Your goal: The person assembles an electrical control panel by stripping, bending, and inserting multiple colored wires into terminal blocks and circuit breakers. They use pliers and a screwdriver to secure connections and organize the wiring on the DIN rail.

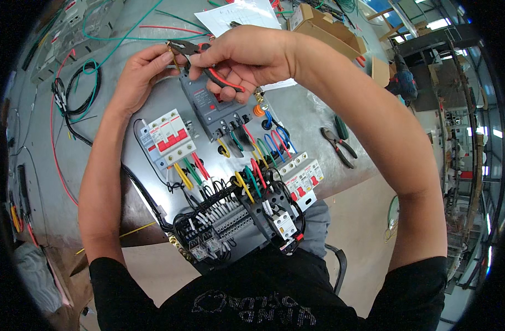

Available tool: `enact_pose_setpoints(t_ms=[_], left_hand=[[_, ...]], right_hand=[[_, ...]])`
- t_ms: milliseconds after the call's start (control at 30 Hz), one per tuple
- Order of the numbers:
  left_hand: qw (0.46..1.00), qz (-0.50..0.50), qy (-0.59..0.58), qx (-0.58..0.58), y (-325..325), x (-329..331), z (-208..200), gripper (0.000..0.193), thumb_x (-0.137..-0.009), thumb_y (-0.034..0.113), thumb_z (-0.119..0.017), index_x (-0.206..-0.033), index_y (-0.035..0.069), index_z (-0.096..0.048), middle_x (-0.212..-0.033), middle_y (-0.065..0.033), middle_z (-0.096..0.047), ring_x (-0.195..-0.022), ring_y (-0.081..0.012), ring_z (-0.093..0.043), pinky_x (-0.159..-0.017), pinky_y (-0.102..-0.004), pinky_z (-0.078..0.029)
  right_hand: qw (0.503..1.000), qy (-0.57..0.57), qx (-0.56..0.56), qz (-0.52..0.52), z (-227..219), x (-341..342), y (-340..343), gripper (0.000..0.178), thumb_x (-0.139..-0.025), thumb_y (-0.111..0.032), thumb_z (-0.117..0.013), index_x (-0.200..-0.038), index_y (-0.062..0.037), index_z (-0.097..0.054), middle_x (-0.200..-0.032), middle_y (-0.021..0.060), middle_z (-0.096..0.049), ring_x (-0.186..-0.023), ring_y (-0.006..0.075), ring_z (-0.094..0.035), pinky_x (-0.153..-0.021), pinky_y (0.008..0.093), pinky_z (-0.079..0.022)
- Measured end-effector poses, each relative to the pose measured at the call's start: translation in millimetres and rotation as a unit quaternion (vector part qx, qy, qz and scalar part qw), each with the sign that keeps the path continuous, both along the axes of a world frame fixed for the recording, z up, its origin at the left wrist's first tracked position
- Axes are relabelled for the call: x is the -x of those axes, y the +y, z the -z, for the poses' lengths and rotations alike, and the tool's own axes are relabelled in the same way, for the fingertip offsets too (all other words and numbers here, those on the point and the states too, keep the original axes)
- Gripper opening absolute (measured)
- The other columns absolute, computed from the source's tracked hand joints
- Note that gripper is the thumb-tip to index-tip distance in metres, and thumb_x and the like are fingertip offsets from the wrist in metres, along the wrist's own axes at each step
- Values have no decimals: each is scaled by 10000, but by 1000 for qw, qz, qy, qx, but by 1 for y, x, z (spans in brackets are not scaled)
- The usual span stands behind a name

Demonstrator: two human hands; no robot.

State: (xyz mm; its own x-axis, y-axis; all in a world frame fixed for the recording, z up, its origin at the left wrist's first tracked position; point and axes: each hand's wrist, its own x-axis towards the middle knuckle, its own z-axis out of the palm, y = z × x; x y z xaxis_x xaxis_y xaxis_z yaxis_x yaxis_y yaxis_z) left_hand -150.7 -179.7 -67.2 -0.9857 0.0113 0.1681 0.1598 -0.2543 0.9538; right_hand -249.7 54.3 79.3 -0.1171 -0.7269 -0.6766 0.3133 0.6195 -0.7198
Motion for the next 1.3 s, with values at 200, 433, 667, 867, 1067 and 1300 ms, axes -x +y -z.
enact_pose_setpoints(t_ms=[200,433,667,867,1067,1300], left_hand=[[999,-34,8,12,1,2,4,302,-1038,194,-676,-1265,2,-730,-1109,-89,-778,-1022,-148,-715,-898,-290,-555],[999,-34,5,-7,6,2,2,265,-1051,224,-664,-1168,5,-758,-1084,-67,-768,-1001,-123,-663,-929,-291,-517],[1000,-22,-1,9,2,8,2,290,-1049,233,-666,-1220,8,-733,-1107,-72,-759,-1030,-138,-677,-934,-299,-517],[1000,-28,-8,9,-1,2,-6,330,-1043,238,-686,-1273,2,-695,-1130,-88,-751,-1067,-154,-687,-930,-302,-530],[999,-33,-2,14,0,1,-2,278,-1033,167,-679,-1255,0,-703,-1121,-107,-769,-1071,-176,-718,-927,-309,-556],[997,-57,-32,37,-3,-3,-1,245,-1030,130,-675,-1233,-6,-693,-1138,-114,-761,-1090,-189,-715,-947,-334,-562]], right_hand=[[964,257,-65,-5,-15,-32,-14,282,-1065,-306,-606,-1090,-25,-612,-700,45,-651,-507,121,-624,-426,271,-507],[888,439,-123,-64,-17,-43,-20,320,-1053,-297,-619,-1072,23,-621,-673,61,-640,-485,144,-616,-422,306,-499],[705,683,-130,-140,3,-53,-23,441,-1001,-371,-651,-1208,18,-668,-896,179,-726,-844,277,-760,-797,413,-595],[745,643,-71,-164,-37,-28,21,415,-1017,-383,-642,-1136,11,-697,-823,125,-697,-727,232,-661,-715,382,-516],[838,532,-120,10,-29,-25,116,321,-1053,-303,-654,-1080,17,-660,-768,53,-641,-705,97,-594,-653,307,-482],[765,631,-120,47,35,-27,193,275,-987,-262,-684,-1081,-4,-689,-819,184,-700,-769,378,-675,-724,491,-513]])
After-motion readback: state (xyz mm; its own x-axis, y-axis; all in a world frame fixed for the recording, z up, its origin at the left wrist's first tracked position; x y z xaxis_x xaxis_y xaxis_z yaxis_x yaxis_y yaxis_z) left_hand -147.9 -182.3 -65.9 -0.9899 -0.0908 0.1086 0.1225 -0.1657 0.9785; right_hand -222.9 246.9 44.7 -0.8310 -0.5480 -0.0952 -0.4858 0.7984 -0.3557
